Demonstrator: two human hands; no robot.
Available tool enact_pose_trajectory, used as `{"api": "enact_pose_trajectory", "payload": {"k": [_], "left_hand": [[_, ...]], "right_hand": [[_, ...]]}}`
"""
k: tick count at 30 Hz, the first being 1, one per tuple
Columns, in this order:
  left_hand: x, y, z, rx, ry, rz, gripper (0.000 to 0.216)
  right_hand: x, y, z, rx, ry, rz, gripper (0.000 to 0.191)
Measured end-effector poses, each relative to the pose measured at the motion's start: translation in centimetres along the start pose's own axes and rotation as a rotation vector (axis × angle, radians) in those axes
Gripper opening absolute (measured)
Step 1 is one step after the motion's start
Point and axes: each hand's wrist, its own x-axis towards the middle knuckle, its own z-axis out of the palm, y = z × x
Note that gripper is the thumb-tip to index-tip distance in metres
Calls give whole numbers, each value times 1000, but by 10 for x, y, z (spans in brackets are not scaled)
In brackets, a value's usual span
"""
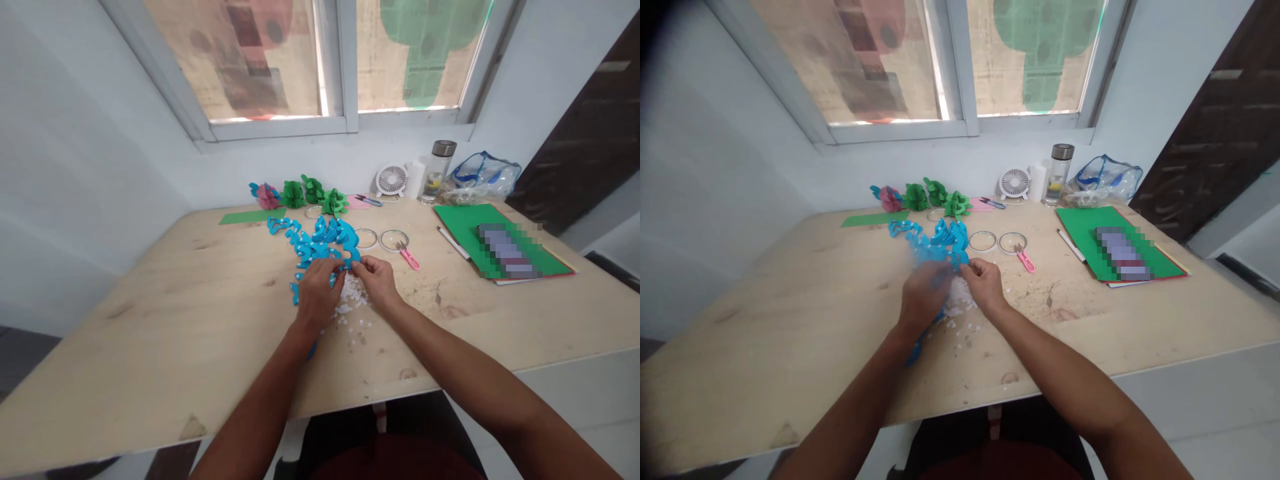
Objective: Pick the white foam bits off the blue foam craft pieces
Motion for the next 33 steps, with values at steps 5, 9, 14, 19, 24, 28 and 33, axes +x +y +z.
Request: {"api": "enact_pose_trajectory", "payload": {"k": [5,9,14,19,24,28,33], "left_hand": [[1,-1,1,47,-4,66,13],[1,-1,1,96,-21,92,15],[1,4,-3,117,-161,69,14],[0,3,-4,-2,-356,1,13],[4,-1,-9,-123,-492,-167,13],[12,-1,-21,-247,-407,-351,18],[13,-9,-25,-478,-80,-689,27]], "right_hand": [[-1,-1,0,-1,2,-10,26],[-1,-2,0,-5,1,-12,27],[0,-1,-2,-15,22,0,30],[1,-1,-3,-9,37,-6,30],[2,-2,-4,-23,32,-2,30],[2,-1,-3,-8,27,17,30],[-2,3,3,11,-67,10,26]]}}
